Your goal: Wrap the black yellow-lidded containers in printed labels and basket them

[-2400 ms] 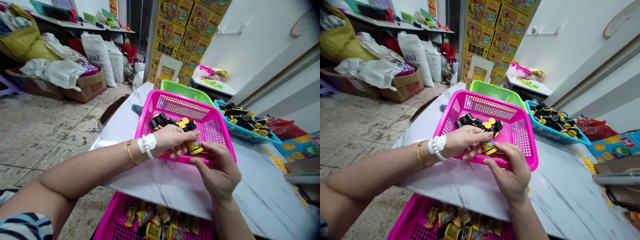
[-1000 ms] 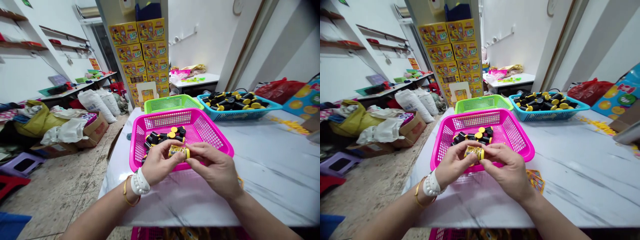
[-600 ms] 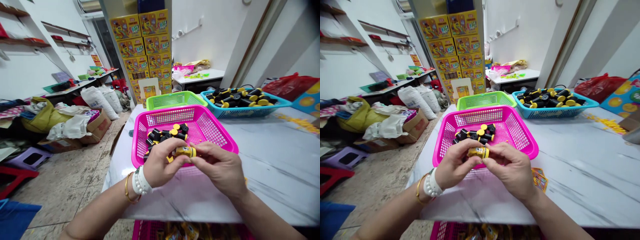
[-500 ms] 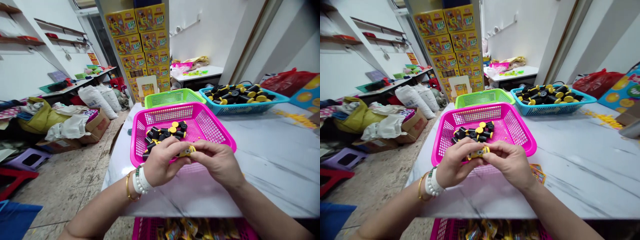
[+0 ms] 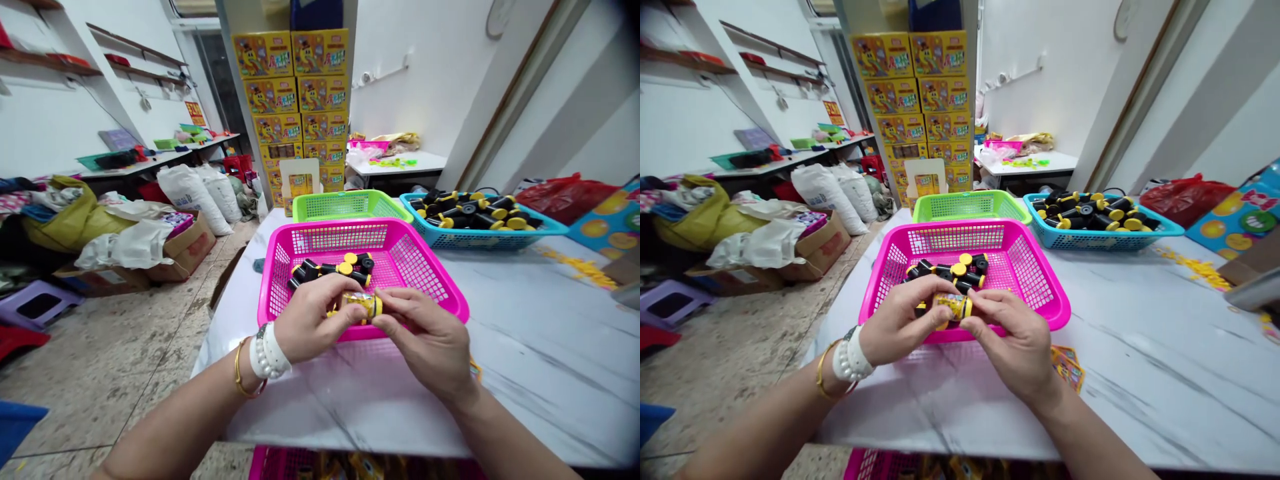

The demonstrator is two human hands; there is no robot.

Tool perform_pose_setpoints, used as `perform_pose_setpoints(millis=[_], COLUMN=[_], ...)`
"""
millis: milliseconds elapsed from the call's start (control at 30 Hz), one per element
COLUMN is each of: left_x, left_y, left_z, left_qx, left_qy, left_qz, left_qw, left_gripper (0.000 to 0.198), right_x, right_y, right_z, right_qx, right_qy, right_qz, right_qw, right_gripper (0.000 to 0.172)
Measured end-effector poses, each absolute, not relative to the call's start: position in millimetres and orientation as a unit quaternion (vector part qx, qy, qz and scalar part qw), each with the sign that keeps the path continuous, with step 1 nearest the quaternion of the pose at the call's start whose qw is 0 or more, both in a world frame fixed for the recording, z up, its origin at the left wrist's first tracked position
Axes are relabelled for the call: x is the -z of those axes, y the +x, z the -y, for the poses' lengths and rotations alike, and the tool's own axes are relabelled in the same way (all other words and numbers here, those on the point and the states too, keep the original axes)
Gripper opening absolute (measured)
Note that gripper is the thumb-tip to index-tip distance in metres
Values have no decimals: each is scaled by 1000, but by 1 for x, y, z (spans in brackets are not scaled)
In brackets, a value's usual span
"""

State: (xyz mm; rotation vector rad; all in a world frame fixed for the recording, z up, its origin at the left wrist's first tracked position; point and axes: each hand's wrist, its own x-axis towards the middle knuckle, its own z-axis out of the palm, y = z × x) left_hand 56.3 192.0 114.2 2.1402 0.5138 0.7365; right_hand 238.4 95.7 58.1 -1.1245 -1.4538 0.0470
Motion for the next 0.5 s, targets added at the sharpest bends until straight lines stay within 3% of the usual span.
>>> perform_pose_setpoints(millis=[67, 267, 500], left_x=[-113, -108, -101], left_y=[57, 58, 62], left_z=[-192, -199, -197], left_qx=[-281, -214, -276], left_qy=[863, 773, 702], left_qz=[-203, -239, -182], left_qw=[366, 547, 631], left_gripper=[29, 35, 26], right_x=[-56, -55, -53], right_y=[239, 241, 243], right_z=[-96, -95, -95], right_qx=[-28, 2, -59], right_qy=[-486, -475, -490], right_qz=[635, 644, 616], right_qw=[600, 601, 614], right_gripper=[37, 47, 44])
